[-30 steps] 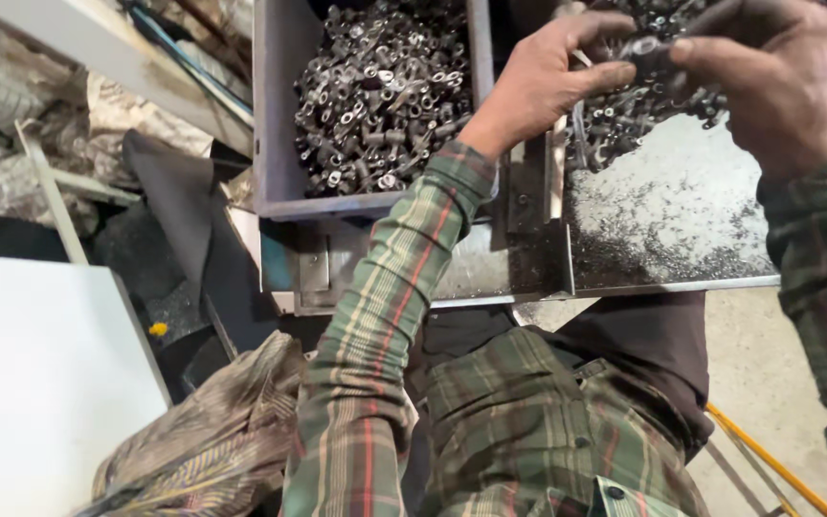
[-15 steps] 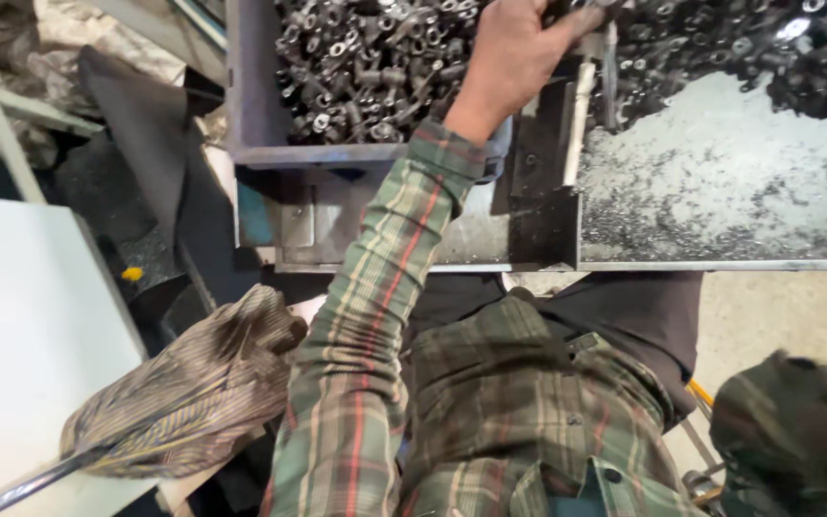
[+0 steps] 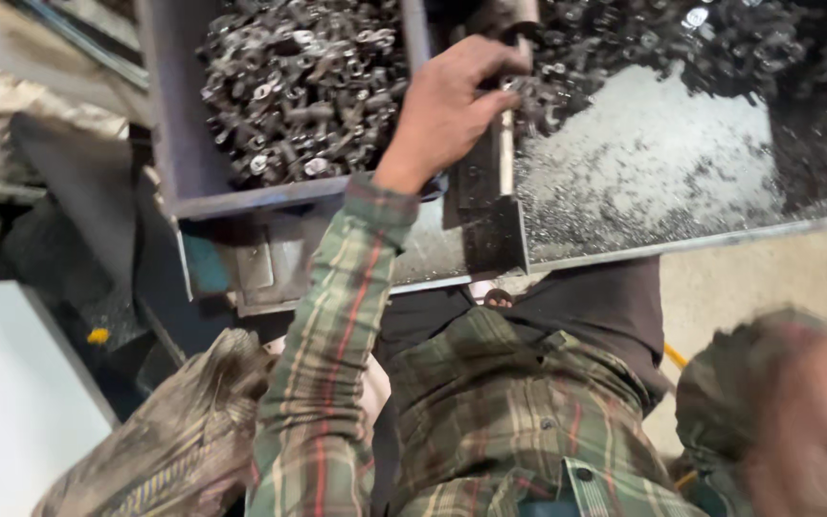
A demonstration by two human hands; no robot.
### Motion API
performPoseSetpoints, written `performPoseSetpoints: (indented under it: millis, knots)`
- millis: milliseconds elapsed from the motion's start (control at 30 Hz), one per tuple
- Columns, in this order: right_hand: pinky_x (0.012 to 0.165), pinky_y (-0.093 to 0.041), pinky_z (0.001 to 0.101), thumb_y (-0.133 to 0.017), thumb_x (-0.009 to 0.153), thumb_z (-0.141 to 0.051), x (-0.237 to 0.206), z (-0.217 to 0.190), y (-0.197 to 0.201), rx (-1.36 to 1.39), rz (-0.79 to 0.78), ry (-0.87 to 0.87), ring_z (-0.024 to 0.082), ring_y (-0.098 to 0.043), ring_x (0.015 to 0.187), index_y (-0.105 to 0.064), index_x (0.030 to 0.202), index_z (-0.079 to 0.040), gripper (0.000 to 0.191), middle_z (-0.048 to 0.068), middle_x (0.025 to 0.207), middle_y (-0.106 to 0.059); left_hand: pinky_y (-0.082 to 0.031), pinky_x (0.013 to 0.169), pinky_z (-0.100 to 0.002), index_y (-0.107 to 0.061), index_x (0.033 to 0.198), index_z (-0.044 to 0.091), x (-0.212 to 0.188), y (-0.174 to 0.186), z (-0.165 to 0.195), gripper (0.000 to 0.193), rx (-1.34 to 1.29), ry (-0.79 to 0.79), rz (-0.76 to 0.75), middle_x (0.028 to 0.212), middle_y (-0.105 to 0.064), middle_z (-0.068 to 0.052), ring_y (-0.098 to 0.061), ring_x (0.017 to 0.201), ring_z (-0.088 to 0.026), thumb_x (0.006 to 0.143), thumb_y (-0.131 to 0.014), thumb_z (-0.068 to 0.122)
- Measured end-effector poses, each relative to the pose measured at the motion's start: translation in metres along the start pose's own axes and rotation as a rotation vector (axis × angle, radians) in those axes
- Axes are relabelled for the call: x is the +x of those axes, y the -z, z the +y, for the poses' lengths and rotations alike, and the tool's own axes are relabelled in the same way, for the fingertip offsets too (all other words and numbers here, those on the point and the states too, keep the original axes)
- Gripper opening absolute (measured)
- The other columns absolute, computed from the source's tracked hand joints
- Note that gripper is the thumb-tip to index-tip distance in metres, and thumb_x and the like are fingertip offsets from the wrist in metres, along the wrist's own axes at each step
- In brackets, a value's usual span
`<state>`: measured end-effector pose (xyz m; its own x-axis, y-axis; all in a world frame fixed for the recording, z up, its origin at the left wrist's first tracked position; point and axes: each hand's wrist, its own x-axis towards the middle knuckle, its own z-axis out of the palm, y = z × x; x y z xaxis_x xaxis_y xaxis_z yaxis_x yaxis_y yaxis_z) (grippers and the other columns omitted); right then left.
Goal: The person repeatedly picks small metal parts from a bin, holds each against a rotating grinding wheel, and returns the part to the bin. The cycle continues throughout the clip with no other objects or tools handled.
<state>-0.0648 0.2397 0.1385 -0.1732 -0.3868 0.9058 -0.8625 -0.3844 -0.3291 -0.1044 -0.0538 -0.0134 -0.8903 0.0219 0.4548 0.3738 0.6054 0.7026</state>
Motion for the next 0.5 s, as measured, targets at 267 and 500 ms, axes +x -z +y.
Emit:
performPoseSetpoints:
  millis: [267,500]
  knots:
    - [0.084,-0.059,0.0309,-0.073,0.100,-0.012,-0.089,0.109,-0.049,-0.158,-0.153,-1.092,0.018,-0.072,0.098,-0.066,0.133,0.002,0.037,0.015,0.113,-0.076,-0.052,0.088,-0.037,-0.071,0.108,0.014,-0.010,0.008,0.033,0.024,0.039,0.042,-0.208,0.106,-0.072,-0.001,-0.070,0.101,-0.023,0.086,-0.080,0.019]
    - [0.081,-0.057,0.0246,-0.073,0.099,-0.006,-0.134,0.127,-0.054,0.115,0.071,-1.215,0.009,-0.070,0.093,-0.075,0.122,-0.003,0.023,0.008,0.106,-0.078,-0.040,0.091,-0.043,-0.067,0.101,0.015,-0.006,0.007,0.035,0.033,0.242,-0.086,-0.380,0.097,-0.069,-0.001,-0.063,0.099,-0.024,0.079,-0.082,0.034]
